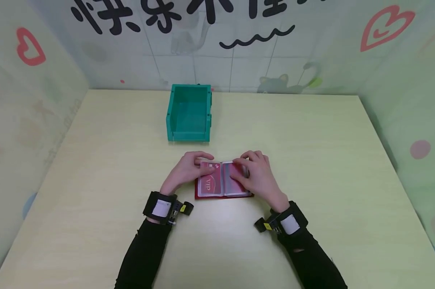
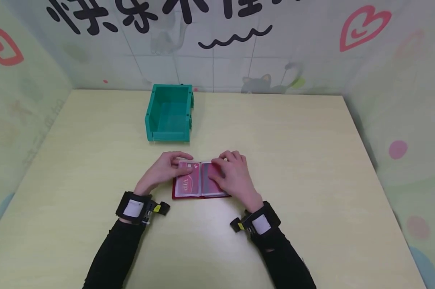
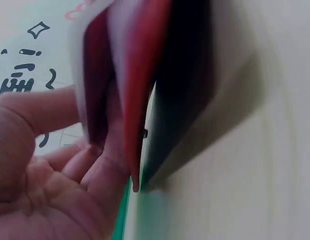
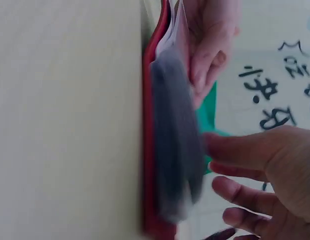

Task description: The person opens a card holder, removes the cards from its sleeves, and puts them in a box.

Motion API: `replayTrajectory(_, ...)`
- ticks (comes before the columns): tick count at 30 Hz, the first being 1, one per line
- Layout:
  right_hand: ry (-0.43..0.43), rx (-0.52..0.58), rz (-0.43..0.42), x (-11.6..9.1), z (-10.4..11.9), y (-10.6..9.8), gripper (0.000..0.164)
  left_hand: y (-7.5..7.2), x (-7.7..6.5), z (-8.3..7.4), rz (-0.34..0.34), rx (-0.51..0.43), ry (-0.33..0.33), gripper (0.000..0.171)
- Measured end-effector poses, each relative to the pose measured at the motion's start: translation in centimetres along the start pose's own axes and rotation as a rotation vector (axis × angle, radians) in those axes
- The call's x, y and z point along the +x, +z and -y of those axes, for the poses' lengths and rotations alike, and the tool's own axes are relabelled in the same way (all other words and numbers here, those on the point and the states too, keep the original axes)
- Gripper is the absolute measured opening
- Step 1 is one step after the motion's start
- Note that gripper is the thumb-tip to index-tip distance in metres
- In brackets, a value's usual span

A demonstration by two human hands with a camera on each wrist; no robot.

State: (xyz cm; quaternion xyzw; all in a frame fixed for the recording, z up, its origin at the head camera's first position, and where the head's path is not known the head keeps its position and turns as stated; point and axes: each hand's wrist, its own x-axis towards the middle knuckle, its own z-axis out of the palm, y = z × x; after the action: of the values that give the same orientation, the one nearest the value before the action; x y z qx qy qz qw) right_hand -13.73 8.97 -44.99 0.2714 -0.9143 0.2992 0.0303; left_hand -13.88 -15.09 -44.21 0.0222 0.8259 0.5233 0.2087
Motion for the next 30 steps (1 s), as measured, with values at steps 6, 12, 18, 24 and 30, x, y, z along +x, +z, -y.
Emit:
replayTrajectory(6,-0.036,0.048,0.114,0.6,3.1,-0.2,0.025,-1.6,-0.6,0.4,0.007,-0.001,-0.123,0.053)
replayTrajectory(12,0.072,-0.049,0.129,1.3,3.9,1.3,0.023,-2.2,-0.8,1.0,0.039,0.017,-0.16,0.054)
replayTrajectory(18,0.169,-0.016,0.169,1.8,4.0,1.7,0.027,-1.8,-0.8,1.3,0.029,-0.032,-0.135,0.025)
replayTrajectory(24,0.231,0.065,0.169,2.1,3.6,2.0,0.023,-1.8,-0.9,1.4,-0.001,-0.099,-0.16,0.018)
replayTrajectory(30,0.254,0.17,0.124,2.2,2.3,2.6,0.022,-1.5,-0.5,1.5,-0.021,-0.086,-0.154,0.019)
